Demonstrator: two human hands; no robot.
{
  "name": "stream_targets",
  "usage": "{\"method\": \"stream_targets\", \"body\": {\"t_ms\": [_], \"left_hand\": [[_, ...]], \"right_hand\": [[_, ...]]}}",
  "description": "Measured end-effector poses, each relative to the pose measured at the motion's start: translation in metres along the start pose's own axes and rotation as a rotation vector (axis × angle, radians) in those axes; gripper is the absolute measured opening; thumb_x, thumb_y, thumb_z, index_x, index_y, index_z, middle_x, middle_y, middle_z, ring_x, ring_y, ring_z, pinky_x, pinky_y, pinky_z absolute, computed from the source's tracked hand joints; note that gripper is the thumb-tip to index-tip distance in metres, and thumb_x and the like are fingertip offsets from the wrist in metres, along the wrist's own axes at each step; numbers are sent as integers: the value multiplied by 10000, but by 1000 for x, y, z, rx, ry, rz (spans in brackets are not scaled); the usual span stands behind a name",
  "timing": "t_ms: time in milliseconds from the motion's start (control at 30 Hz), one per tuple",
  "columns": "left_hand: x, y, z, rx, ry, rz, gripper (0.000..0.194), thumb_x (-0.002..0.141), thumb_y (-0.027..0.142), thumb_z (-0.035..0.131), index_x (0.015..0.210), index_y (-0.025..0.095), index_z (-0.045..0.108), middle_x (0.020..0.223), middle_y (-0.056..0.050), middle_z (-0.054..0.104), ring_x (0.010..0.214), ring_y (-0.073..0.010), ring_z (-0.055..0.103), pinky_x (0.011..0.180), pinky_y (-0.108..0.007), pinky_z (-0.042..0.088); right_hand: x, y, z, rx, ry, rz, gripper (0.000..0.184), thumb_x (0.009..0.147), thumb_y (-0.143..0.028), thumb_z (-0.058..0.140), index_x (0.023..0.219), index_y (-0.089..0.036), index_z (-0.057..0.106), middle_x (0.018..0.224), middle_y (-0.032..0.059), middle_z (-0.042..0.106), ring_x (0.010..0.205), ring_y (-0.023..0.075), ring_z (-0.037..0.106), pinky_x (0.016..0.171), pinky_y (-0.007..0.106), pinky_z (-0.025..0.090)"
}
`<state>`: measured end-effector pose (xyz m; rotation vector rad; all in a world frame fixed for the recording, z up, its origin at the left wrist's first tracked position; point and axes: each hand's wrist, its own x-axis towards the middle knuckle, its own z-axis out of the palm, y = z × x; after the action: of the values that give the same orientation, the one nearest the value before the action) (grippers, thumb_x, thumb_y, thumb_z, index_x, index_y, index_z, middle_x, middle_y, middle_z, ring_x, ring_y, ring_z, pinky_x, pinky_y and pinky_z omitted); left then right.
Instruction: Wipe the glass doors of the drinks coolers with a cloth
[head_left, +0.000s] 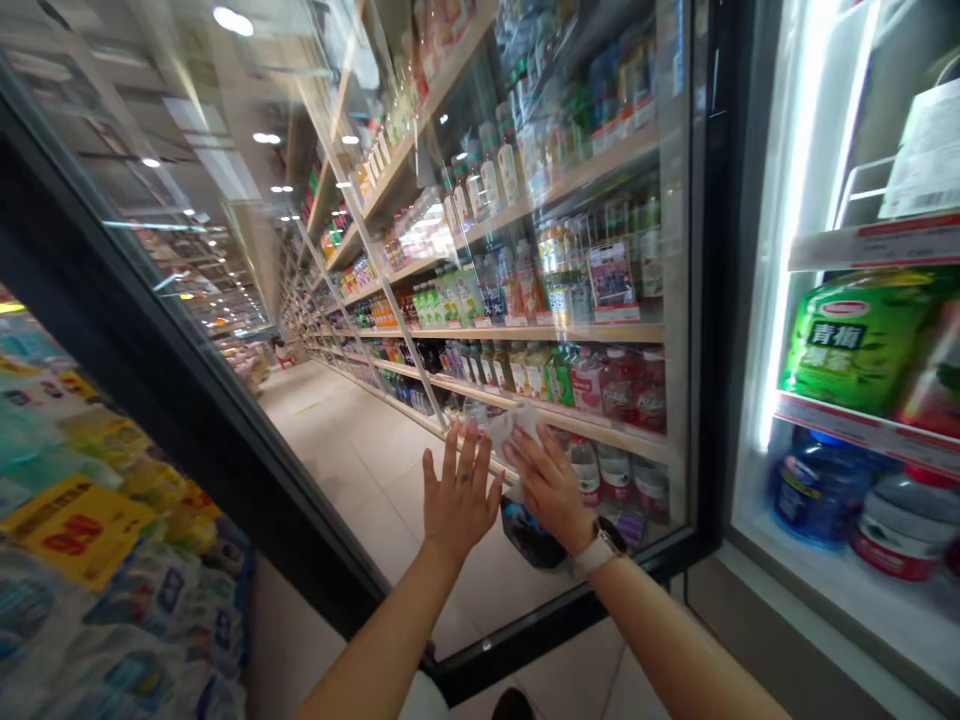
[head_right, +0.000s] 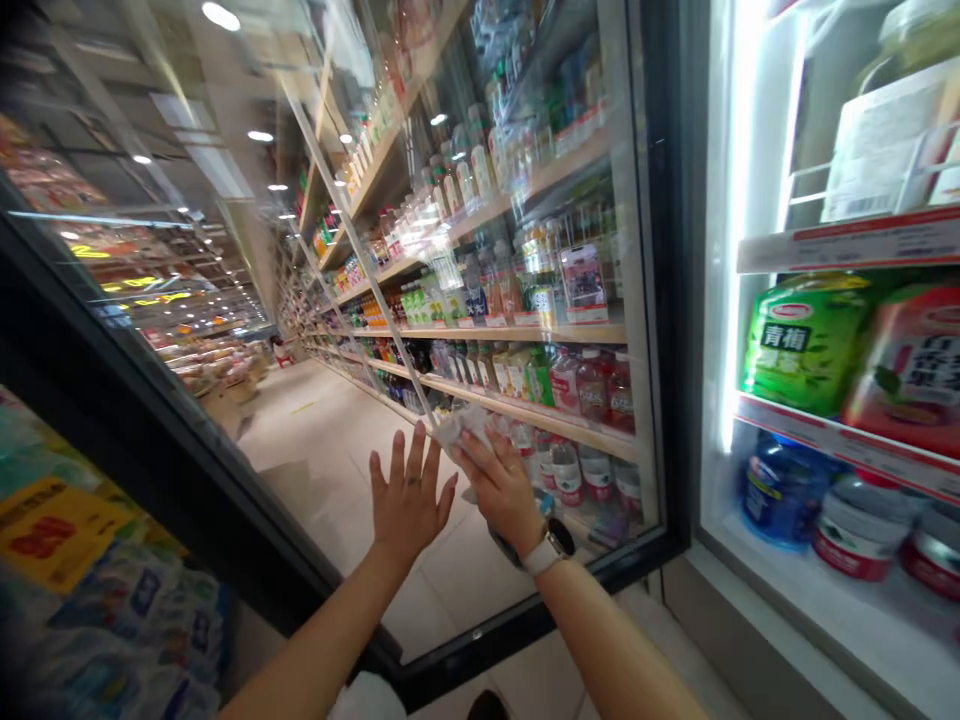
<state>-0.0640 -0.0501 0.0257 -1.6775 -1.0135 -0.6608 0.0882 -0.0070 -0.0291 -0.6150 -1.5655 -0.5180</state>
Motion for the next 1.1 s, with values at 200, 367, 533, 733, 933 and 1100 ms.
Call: {"method": "stream_targets", "body": {"t_ms": [200, 367, 533, 733, 933, 1100], "left_hand": [[1, 1, -3, 24, -2, -5, 669, 950, 389, 460, 1524, 150, 213, 1503, -110, 398, 1494, -228, 60, 1226, -477, 3], [-1, 1, -2, 37, -20, -15, 689, 940, 382, 483, 1528, 162, 200, 1512, -110, 378, 1490, -237, 84, 1224, -492, 13], [-4, -1, -1, 24, -48, -11, 704, 940, 381, 466, 1533, 153, 161, 1522, -136, 341, 1481, -247, 123, 1221, -509, 21], [-2, 0, -3, 22, -58, -20, 722, 928, 371, 511, 1533, 173, 169, 1520, -132, 343, 1479, -252, 121, 1221, -514, 24], [-1, 2, -3, 14, -44, -23, 733, 925, 372, 520, 1535, 175, 164, 1513, -118, 365, 1484, -234, 97, 1225, -490, 9], [-3, -1, -1, 17, -46, -19, 736, 922, 378, 517, 1534, 172, 164, 1522, -118, 349, 1486, -235, 97, 1223, -491, -4]], "right_hand": [[2, 37, -14, -87, 190, 335, 630, 919, -69, 307, 1524, -244, 272, 1539, 102, 375, 1476, 269, 216, 1154, 586, 323], [3, 28, -10, -60, 206, 378, 638, 918, -69, 315, 1531, -235, 250, 1565, 96, 330, 1488, 277, 160, 1167, 612, 270], [-6, -8, 4, 97, -20, -30, 572, 896, -16, 394, 1432, -209, 450, 1388, 71, 574, 1462, 210, 256, 1154, 436, 398], [-8, 20, -9, -3, 17, 43, 596, 916, -22, 370, 1474, -231, 378, 1408, 79, 552, 1467, 223, 243, 1155, 472, 387], [-3, 47, -20, -117, 242, 420, 666, 895, -20, 288, 1525, -233, 267, 1559, 94, 338, 1493, 277, 140, 1168, 625, 257], [-16, 4, 0, -50, 87, 198, 669, 888, 9, 352, 1516, -213, 291, 1507, 88, 435, 1491, 239, 159, 1180, 508, 323]]}}
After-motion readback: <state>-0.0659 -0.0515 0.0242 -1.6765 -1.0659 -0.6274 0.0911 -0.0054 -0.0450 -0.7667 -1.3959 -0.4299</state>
